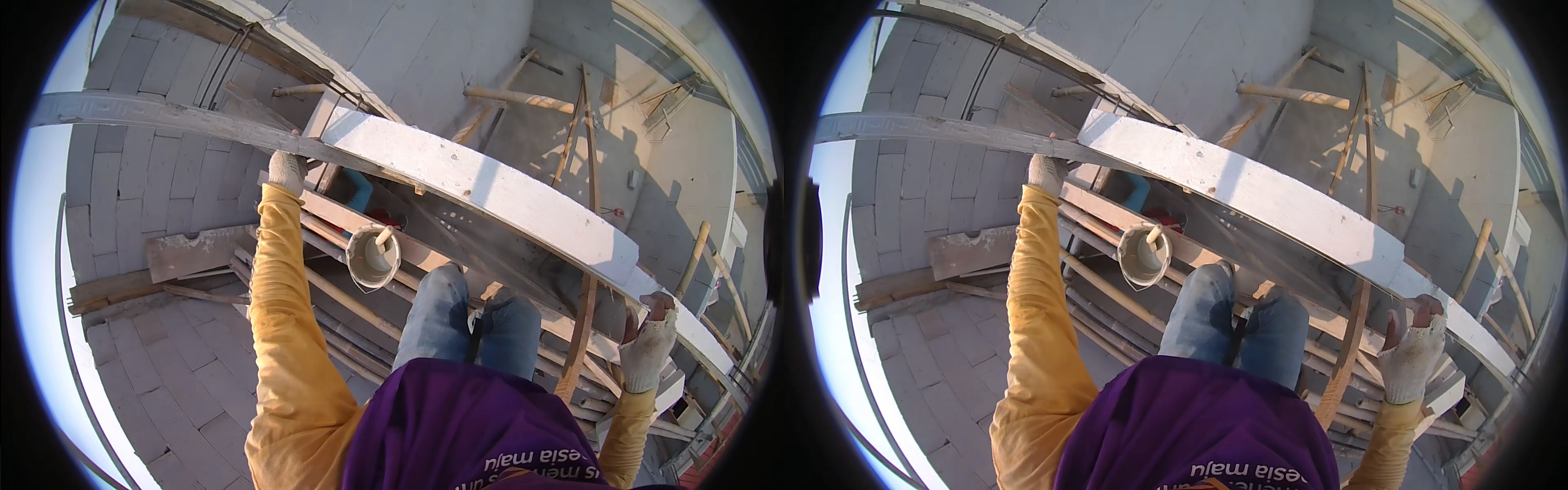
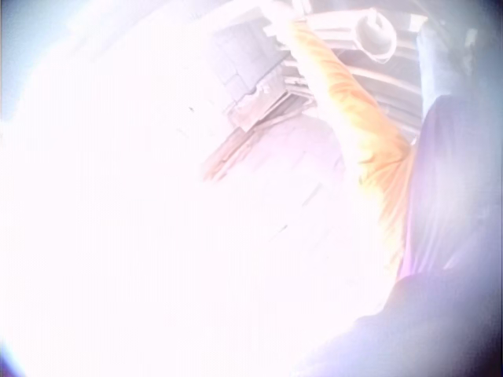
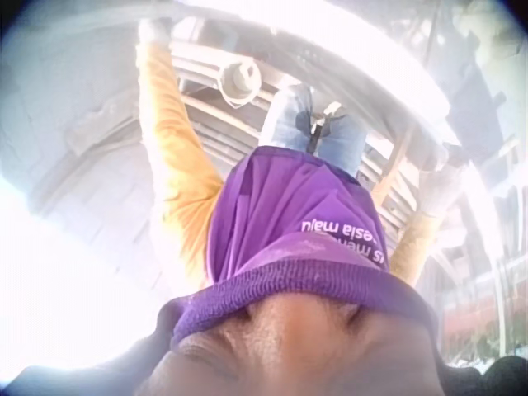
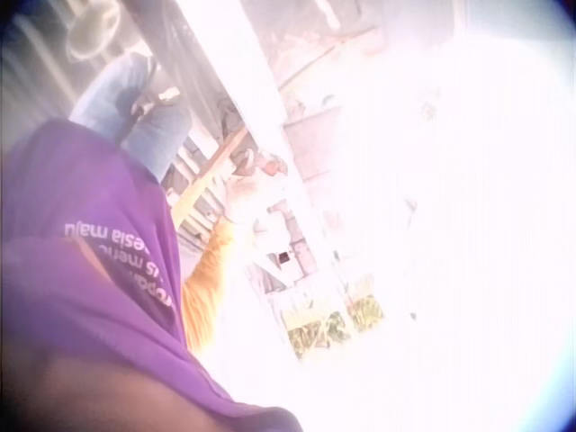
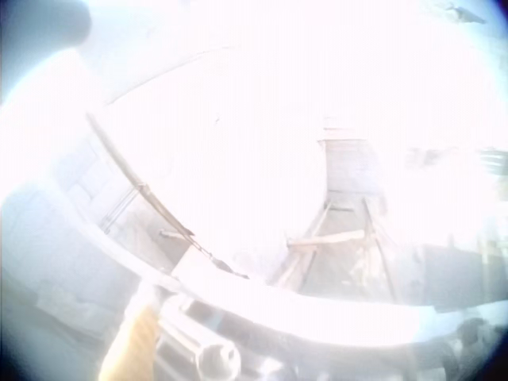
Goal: The person, using a trowel, applies mortar from a bucket onto the edge of a curved concrete wall while standing on a wooden scaffold.
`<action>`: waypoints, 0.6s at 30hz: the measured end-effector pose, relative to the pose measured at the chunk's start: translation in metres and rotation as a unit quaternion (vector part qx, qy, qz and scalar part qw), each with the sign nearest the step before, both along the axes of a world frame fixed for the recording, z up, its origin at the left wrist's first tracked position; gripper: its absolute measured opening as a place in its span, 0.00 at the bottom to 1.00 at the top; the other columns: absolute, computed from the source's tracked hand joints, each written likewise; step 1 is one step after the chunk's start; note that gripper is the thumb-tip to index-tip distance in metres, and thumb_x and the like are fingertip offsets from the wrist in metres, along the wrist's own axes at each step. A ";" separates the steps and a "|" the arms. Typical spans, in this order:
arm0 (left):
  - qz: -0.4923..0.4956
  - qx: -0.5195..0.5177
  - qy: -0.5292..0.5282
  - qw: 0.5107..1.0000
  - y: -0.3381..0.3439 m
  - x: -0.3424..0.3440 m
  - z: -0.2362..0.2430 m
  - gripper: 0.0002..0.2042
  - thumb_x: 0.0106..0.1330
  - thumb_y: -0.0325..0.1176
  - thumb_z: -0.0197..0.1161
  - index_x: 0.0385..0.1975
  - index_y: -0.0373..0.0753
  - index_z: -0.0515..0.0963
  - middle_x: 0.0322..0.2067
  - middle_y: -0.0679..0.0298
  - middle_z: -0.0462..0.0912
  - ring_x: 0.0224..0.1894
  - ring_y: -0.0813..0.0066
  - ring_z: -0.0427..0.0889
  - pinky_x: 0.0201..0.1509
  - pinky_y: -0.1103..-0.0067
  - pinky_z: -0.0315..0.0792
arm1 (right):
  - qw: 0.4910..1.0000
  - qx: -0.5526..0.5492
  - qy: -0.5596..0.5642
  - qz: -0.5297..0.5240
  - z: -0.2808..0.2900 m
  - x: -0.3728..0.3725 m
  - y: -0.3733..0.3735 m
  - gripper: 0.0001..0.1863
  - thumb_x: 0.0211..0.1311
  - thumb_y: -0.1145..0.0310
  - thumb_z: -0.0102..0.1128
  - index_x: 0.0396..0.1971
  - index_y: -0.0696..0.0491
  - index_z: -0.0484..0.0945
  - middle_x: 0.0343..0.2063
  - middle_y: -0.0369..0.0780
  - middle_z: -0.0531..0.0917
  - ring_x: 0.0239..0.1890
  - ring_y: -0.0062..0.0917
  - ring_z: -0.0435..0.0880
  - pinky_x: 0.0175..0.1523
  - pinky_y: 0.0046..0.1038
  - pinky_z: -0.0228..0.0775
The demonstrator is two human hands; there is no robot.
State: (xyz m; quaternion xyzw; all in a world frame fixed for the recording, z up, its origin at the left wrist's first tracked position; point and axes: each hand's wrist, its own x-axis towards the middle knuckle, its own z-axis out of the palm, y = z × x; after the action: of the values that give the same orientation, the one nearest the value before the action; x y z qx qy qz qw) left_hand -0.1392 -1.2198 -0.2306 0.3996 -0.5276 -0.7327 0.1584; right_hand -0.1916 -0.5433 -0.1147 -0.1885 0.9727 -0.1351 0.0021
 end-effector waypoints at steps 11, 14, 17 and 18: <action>-0.136 0.099 -0.101 0.981 -0.026 -0.008 0.030 0.11 0.68 0.37 0.59 0.44 0.40 0.74 0.41 0.50 0.83 0.39 0.55 0.85 0.41 0.63 0.84 | 0.976 -0.011 -0.192 0.099 0.008 -0.021 -0.023 0.11 0.55 0.70 0.65 0.33 0.61 0.76 0.27 0.52 0.78 0.33 0.51 0.77 0.39 0.43 0.67; -0.284 0.111 -0.094 0.948 -0.052 0.003 0.016 0.12 0.67 0.36 0.60 0.46 0.37 0.76 0.39 0.54 0.83 0.36 0.61 0.84 0.40 0.68 0.84 | 0.967 -0.064 -0.218 0.116 0.019 -0.025 -0.066 0.11 0.55 0.70 0.66 0.32 0.62 0.79 0.29 0.52 0.81 0.33 0.47 0.80 0.37 0.38 0.70; -0.285 0.123 -0.164 0.936 -0.048 -0.008 0.015 0.18 0.68 0.37 0.60 0.51 0.30 0.76 0.38 0.56 0.82 0.35 0.67 0.82 0.40 0.73 0.84 | 0.957 -0.140 -0.243 0.076 0.022 -0.029 -0.124 0.11 0.56 0.69 0.65 0.35 0.61 0.79 0.30 0.51 0.81 0.33 0.46 0.81 0.38 0.38 0.72; -0.292 0.151 -0.140 0.934 -0.047 -0.011 0.019 0.19 0.67 0.37 0.60 0.51 0.29 0.75 0.38 0.55 0.82 0.36 0.67 0.83 0.40 0.73 0.84 | 0.961 -0.131 -0.223 0.094 0.018 -0.031 -0.141 0.11 0.56 0.69 0.64 0.35 0.60 0.79 0.30 0.50 0.82 0.33 0.45 0.81 0.39 0.39 0.72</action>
State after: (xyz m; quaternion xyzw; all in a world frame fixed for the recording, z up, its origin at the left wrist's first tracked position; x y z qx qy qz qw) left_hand -0.1503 -1.2666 -0.2120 0.3457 -0.5208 -0.7544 -0.2002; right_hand -0.2225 -0.6845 -0.0963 -0.2432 0.8990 -0.2996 0.2073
